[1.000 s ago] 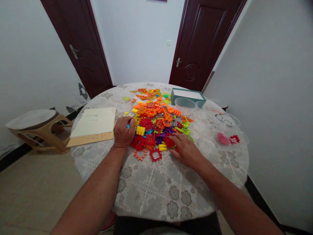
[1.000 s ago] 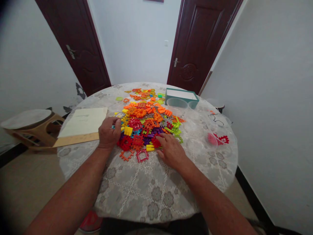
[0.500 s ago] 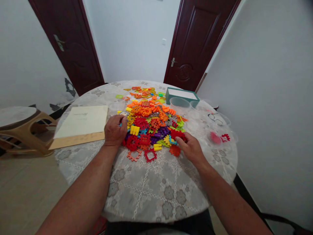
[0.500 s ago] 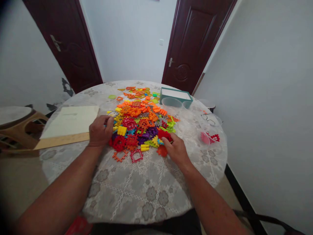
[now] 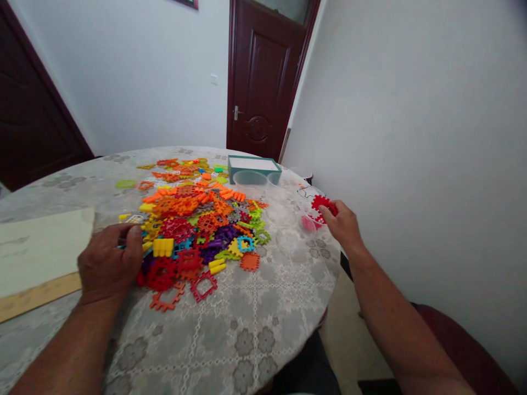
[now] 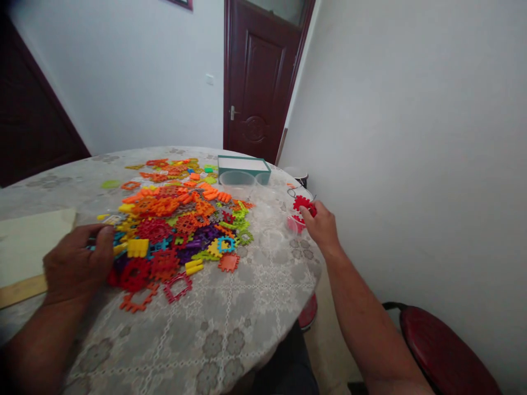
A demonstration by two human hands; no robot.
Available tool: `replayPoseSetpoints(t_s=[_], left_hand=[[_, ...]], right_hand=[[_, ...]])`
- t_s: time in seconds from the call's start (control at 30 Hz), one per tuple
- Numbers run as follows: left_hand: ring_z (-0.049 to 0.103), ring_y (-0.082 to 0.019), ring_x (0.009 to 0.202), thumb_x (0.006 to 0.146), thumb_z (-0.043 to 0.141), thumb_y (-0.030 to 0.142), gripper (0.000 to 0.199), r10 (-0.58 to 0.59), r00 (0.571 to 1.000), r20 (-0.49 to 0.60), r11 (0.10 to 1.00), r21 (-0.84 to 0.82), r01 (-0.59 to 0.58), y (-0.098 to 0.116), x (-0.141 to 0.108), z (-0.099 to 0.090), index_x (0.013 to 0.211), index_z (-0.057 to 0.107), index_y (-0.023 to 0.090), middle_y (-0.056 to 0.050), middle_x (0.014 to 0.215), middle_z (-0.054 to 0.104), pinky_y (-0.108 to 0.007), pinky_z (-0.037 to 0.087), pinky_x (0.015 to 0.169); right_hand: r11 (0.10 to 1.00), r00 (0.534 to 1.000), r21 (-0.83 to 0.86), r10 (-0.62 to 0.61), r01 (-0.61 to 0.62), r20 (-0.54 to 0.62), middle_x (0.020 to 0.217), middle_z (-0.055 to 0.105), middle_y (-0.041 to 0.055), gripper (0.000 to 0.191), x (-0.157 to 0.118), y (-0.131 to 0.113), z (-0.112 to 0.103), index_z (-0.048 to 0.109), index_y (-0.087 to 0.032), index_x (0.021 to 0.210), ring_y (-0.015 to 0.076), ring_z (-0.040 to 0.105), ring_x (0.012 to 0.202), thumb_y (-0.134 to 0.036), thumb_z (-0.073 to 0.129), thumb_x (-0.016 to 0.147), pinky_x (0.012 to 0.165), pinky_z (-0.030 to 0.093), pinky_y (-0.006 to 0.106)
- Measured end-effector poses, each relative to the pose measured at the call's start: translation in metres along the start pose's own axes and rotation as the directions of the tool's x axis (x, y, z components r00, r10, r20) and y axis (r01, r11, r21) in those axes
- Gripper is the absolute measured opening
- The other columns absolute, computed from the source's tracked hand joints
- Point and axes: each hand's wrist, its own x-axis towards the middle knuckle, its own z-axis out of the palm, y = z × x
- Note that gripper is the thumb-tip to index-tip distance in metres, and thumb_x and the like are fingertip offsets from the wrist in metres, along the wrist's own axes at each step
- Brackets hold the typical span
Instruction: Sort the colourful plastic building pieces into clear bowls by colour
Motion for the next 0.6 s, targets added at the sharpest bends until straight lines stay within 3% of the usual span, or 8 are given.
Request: replayPoseSetpoints(t_s=[0.1,0.23,0.37,0.43,0.5,0.6], left_hand=[[0.069,-0.025,0.092,0.089,0.057,0.042,0.010,-0.008,1.000,0.006,1.000,-0.007,0.008,0.002,-0.001,-0.002,0.091,0.063,0.035,0.005,0.091,0.073,-0.040,0.054,0.089],[0.069,-0.025,0.093,0.091,0.056,0.042,0.009,0.010,1.000,0.020,1.000,0.023,-0.011,-0.003,-0.001,0.002,0.092,0.062,0.035,0.006,0.092,0.073,-0.039,0.054,0.087],[0.066,-0.023,0.082,0.087,0.059,0.039,0.012,0.058,0.998,-0.029,0.998,0.026,-0.057,-0.012,-0.001,0.006,0.089,0.064,0.028,0.001,0.084,0.070,-0.035,0.053,0.080],[0.065,-0.022,0.081,0.092,0.056,0.037,0.016,0.083,0.996,0.034,0.997,0.005,-0.083,-0.014,-0.001,0.005,0.090,0.066,0.024,-0.001,0.085,0.070,-0.034,0.051,0.079],[0.064,-0.021,0.082,0.096,0.055,0.036,0.019,0.081,0.994,0.072,0.997,-0.008,-0.081,-0.013,-0.001,0.003,0.093,0.067,0.022,-0.003,0.088,0.070,-0.034,0.051,0.081],[0.064,-0.021,0.084,0.099,0.054,0.035,0.021,0.099,0.992,0.073,0.995,-0.036,-0.096,-0.007,-0.002,-0.003,0.096,0.068,0.020,-0.005,0.091,0.071,-0.033,0.050,0.084]], right_hand=[[0.978,0.998,-0.206,-0.020,0.033,0.065,0.085,0.074,0.0099,0.035,0.020,0.027,0.003,0.072,-0.018,0.100,0.0230,0.063,0.074,-0.050,0.059,0.094,0.070,0.042,0.031],[0.921,0.976,-0.371,-0.043,0.121,0.212,0.093,0.077,0.0128,0.031,0.030,0.041,0.009,0.072,-0.017,0.104,0.0234,0.066,0.079,-0.044,0.057,0.095,0.070,0.042,0.031],[0.920,0.922,-0.324,-0.087,0.219,0.378,0.093,0.077,0.0120,0.027,0.030,0.052,0.012,0.074,-0.017,0.101,0.0228,0.068,0.080,-0.036,0.057,0.094,0.071,0.045,0.031],[0.939,0.903,-0.251,-0.115,0.235,0.414,0.095,0.078,0.0108,0.029,0.030,0.060,0.013,0.074,-0.017,0.107,0.0229,0.070,0.082,-0.033,0.057,0.091,0.074,0.049,0.032],[0.950,0.905,-0.187,-0.163,0.252,0.392,0.102,0.078,0.0109,0.035,0.030,0.065,0.013,0.073,-0.017,0.115,0.0240,0.071,0.087,-0.030,0.057,0.087,0.081,0.052,0.034],[0.940,0.939,-0.163,-0.262,0.301,0.221,0.107,0.078,0.0129,0.034,0.024,0.054,0.009,0.075,-0.016,0.109,0.0287,0.072,0.095,-0.029,0.055,0.085,0.090,0.054,0.041]])
